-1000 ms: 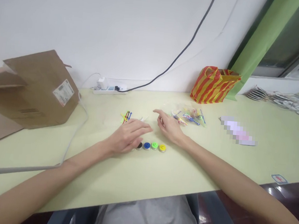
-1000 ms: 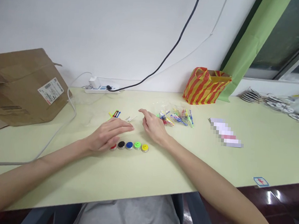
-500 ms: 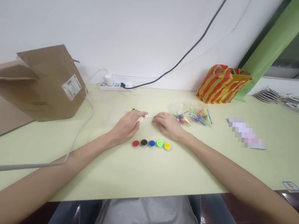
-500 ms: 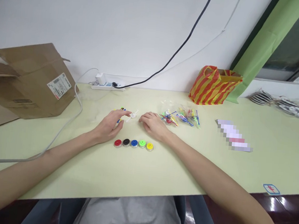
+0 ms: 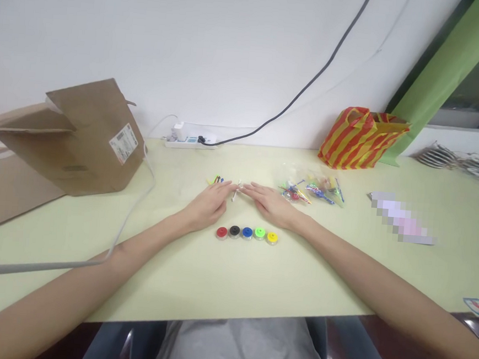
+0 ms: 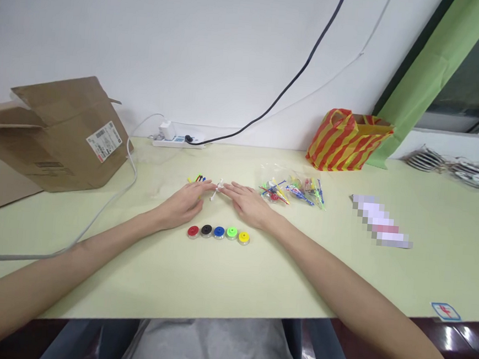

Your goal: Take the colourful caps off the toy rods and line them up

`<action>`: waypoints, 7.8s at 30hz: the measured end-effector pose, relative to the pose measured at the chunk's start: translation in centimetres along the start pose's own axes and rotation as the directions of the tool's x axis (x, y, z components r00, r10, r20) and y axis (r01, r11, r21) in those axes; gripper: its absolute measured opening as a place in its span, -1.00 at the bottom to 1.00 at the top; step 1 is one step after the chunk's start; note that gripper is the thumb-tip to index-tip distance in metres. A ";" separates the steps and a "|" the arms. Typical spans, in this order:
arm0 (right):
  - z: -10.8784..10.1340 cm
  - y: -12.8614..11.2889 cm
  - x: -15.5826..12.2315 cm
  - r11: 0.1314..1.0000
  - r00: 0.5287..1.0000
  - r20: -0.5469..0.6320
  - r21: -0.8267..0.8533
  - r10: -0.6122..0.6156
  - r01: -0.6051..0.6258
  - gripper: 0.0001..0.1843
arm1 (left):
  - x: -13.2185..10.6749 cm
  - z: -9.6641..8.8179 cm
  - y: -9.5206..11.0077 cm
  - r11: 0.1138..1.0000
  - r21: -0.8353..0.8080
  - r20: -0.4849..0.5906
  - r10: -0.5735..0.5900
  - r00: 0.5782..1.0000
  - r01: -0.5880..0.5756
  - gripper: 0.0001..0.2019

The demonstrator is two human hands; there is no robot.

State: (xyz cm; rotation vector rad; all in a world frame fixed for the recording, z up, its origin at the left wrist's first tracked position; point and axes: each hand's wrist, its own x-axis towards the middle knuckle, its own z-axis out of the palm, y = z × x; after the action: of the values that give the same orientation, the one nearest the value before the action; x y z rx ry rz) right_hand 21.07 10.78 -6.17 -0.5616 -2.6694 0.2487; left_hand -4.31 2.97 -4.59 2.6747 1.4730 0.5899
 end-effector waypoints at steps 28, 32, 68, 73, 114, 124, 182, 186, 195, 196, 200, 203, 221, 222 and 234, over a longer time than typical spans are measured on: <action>-0.2 -0.8 -0.5 0.999 0.998 -0.048 0.008 0.045 -0.045 -0.41 | -0.6 -0.5 0.5 0.996 -0.082 0.020 0.047 0.999 -0.045 -0.40; -0.3 -1.0 -0.5 0.999 0.997 -0.067 0.025 0.041 -0.039 -0.38 | -0.6 -0.6 0.6 0.995 -0.071 -0.006 0.067 0.998 -0.067 -0.35; -0.7 -2.3 -0.3 0.986 0.983 -0.173 0.138 -0.067 0.092 -0.11 | -0.5 -0.3 0.7 0.999 0.053 -0.108 0.009 0.994 -0.004 -0.49; -0.6 -2.2 -0.3 0.983 0.978 -0.195 0.149 -0.073 0.104 -0.18 | -0.6 -0.1 0.8 0.999 0.042 -0.094 0.027 0.995 -0.023 -0.44; -1.9 -8.3 0.5 0.829 0.916 -0.317 0.558 0.245 -0.029 -0.72 | 0.6 -1.9 4.3 0.928 0.343 -0.363 0.273 0.891 -0.144 -0.87; -1.7 -7.7 0.0 0.906 0.892 -0.417 0.422 0.173 0.021 -0.80 | 0.6 -2.2 4.8 0.907 0.369 -0.386 0.347 0.855 -0.201 -0.87; -1.7 -3.5 0.2 0.650 0.779 -0.248 0.717 0.575 -0.252 -0.71 | -1.0 -4.1 -0.6 0.976 0.182 -0.536 0.202 0.820 -0.122 -0.86; -0.7 -2.6 3.0 0.503 0.805 -0.012 0.787 0.592 -0.358 -0.75 | -0.9 -3.5 -0.3 0.981 0.156 -0.521 0.184 0.833 -0.118 -0.90; 0.8 -1.5 10.5 0.632 0.833 0.085 0.611 0.547 -0.477 -0.74 | -1.3 -3.5 -1.4 0.955 -0.031 -0.457 -0.276 0.845 0.295 -0.77; 1.0 -1.5 10.3 0.651 0.841 0.077 0.597 0.535 -0.469 -0.74 | -1.3 -3.6 -1.6 0.938 -0.041 -0.426 -0.327 0.843 0.343 -0.76; 1.7 -1.4 8.0 0.760 0.903 -0.041 0.558 0.427 -0.334 -0.70 | -1.1 -3.6 -2.2 0.904 -0.052 -0.351 -0.414 0.840 0.424 -0.77; 1.9 -1.0 6.0 0.825 0.953 -0.066 0.521 0.295 -0.219 -0.69 | -0.9 -3.4 -2.4 0.912 -0.042 -0.338 -0.398 0.853 0.408 -0.79; 2.2 -2.1 4.8 0.975 0.980 -0.015 -0.105 0.198 -0.198 -0.53 | -0.8 -2.5 -3.3 0.955 -0.069 -0.136 -0.294 0.946 0.287 -0.60; 2.2 -2.0 4.8 0.975 0.980 -0.011 -0.106 0.197 -0.197 -0.52 | -0.8 -2.4 -3.4 0.959 -0.068 -0.145 -0.282 0.948 0.274 -0.59; 2.2 -2.1 5.0 0.967 0.973 0.061 -0.139 0.223 -0.213 -0.47 | -0.8 -2.3 -3.8 0.968 -0.045 -0.103 -0.251 0.962 0.248 -0.62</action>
State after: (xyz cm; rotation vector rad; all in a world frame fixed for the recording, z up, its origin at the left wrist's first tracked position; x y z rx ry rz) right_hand 15.24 10.82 -5.94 -0.9082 -2.7109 0.1586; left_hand -8.50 4.04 -3.52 2.4131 1.7757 0.7409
